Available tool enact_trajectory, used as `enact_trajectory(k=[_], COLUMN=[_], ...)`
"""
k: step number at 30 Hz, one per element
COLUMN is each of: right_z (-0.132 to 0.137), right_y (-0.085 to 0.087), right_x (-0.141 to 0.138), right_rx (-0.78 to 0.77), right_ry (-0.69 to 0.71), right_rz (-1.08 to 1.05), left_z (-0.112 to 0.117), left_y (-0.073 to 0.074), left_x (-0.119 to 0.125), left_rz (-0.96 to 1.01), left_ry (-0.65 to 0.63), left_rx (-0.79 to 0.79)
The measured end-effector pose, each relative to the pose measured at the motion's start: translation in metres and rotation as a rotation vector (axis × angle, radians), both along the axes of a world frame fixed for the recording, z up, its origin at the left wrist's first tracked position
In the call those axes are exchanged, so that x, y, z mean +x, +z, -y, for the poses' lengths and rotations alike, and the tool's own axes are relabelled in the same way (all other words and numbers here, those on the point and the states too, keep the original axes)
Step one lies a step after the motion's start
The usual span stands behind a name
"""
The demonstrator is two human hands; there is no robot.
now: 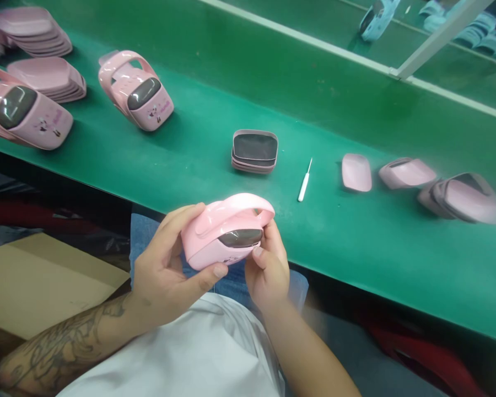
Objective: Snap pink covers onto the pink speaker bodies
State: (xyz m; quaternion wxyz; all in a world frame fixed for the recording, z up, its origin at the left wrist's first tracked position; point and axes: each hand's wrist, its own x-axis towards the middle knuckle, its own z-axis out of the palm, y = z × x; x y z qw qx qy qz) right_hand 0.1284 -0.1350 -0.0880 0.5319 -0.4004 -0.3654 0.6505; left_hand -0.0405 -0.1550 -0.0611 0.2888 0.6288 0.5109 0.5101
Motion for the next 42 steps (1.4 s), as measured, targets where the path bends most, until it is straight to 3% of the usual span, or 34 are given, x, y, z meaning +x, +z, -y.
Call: enact_trajectory(k=[6, 11, 14, 20, 24, 29, 32, 34, 37, 39, 42], right_z=[0.002, -0.013, -0.024, -0.028, -0.026, -0.034, -0.041, -0.05, -0.075, -0.099, -0.133], right_y=[-0.008, -0.002, 0.005, 0.008, 0.01, 0.023, 0.037, 0.049, 0.063, 0.066, 0.059], right_x=[0.003, 0.017, 0.024, 0.016, 0.01, 0.0, -0.007, -0.007, 0.0, 0.006, 0.009], right_rx=[0.088, 0.402, 0.522, 0.352, 0.374, 0.465, 0.524, 0.54, 0.49, 0.424, 0.403], right_ry=[-0.037, -0.18, -0.107, -0.06, -0.008, 0.066, 0.1, 0.117, 0.214, 0.353, 0.447], right_rz=[0.22, 0.58, 0.79, 0.656, 0.657, 0.719, 0.784, 0.83, 0.828, 0.74, 0.588], left_z=[-0.006, -0.036, -0.053, -0.056, -0.048, -0.042, -0.04, -0.045, -0.069, -0.095, -0.132], left_y=[-0.007, -0.015, -0.02, -0.01, -0.001, 0.0, -0.003, -0.007, -0.019, -0.028, -0.037], left_x=[-0.01, -0.028, -0.033, -0.026, -0.027, -0.024, -0.023, -0.029, -0.047, -0.056, -0.055], left_rz=[0.068, -0.061, -0.076, -0.279, -0.346, -0.363, -0.28, -0.204, -0.009, 0.254, 0.643], left_ry=[-0.107, -0.224, -0.257, -0.153, -0.127, -0.045, 0.016, -0.01, -0.206, -0.355, -0.627], left_rx=[-0.045, 0.053, 0.125, 0.088, 0.084, 0.085, 0.091, 0.052, -0.075, -0.191, -0.539])
